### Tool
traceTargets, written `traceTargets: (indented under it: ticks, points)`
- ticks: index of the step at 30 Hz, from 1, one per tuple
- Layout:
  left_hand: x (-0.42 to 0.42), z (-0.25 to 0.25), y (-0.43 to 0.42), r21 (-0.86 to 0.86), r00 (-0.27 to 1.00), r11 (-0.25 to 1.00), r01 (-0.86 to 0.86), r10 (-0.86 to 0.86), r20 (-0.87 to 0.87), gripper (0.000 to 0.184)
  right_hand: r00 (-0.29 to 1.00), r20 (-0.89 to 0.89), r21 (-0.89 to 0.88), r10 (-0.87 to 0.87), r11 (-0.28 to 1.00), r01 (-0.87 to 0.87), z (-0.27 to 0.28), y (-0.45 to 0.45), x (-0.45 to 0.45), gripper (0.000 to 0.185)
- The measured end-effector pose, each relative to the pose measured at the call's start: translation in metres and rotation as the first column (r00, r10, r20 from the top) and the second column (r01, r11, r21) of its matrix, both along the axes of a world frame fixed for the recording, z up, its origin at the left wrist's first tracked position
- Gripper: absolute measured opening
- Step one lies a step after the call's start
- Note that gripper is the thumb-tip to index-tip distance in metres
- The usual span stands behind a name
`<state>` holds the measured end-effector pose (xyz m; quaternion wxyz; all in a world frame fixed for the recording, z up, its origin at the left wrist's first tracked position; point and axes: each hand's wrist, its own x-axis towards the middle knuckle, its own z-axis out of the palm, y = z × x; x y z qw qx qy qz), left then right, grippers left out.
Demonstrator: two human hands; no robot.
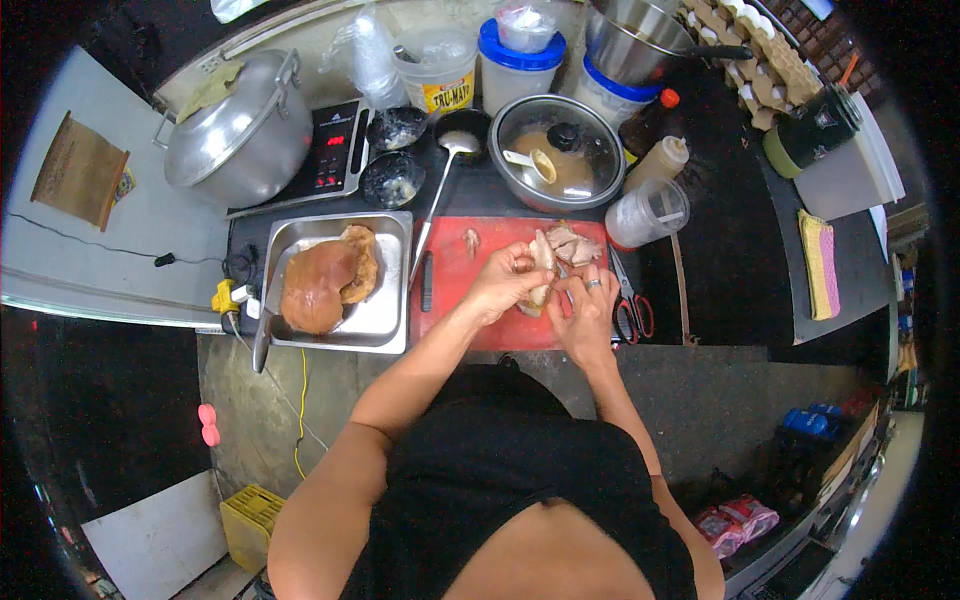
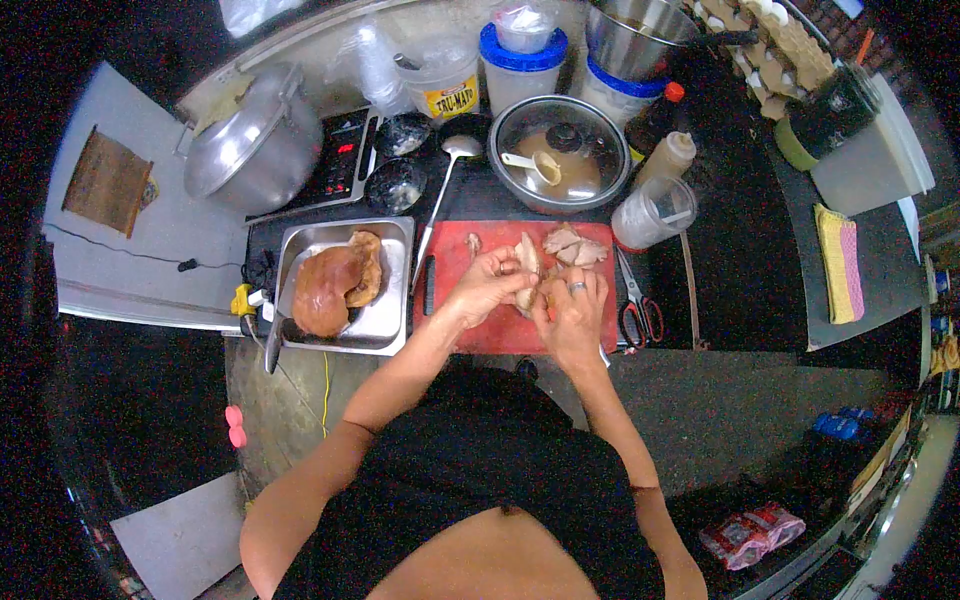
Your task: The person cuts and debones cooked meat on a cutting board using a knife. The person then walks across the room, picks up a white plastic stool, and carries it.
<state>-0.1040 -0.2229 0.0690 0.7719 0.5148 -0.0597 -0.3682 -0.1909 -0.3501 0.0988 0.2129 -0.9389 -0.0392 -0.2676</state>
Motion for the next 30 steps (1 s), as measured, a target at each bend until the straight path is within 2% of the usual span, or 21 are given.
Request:
traceTargets:
  ticks: [7,10,18,21,30]
  points:
    - [-0.001,-0.010,-0.001,-0.021,0.997,1.000,0.003,-0.002,0.077,0.031,0.999,0.023,0.002,-0.026,1.000,0.026,-0.011,0.004,0.001,0.021]
    - [-0.001,-0.013,-0.002,-0.013,0.997,1.000,-0.017,0.018,0.069,0.031,0.998,0.031,0.080,-0.049,0.996,0.047,-0.008,0.006,-0.004,0.020]
    - [-0.001,-0.004,0.000,0.005,0.997,1.000,-0.015,0.015,0.073,0.030,0.999,0.018,0.001,-0.042,0.999,0.042,0.003,0.003,-0.005,0.019]
    - [-0.003,-0.006,-0.002,0.012,0.990,0.999,-0.037,0.035,0.139,0.030,1.000,0.019,-0.007,-0.023,1.000,0.023,0.003,0.004,-0.003,0.019]
    - [-0.005,-0.009,-0.003,-0.023,0.998,0.999,-0.038,0.040,0.058,0.030,0.998,0.053,0.018,-0.035,0.999,0.035,-0.012,0.006,-0.001,0.019]
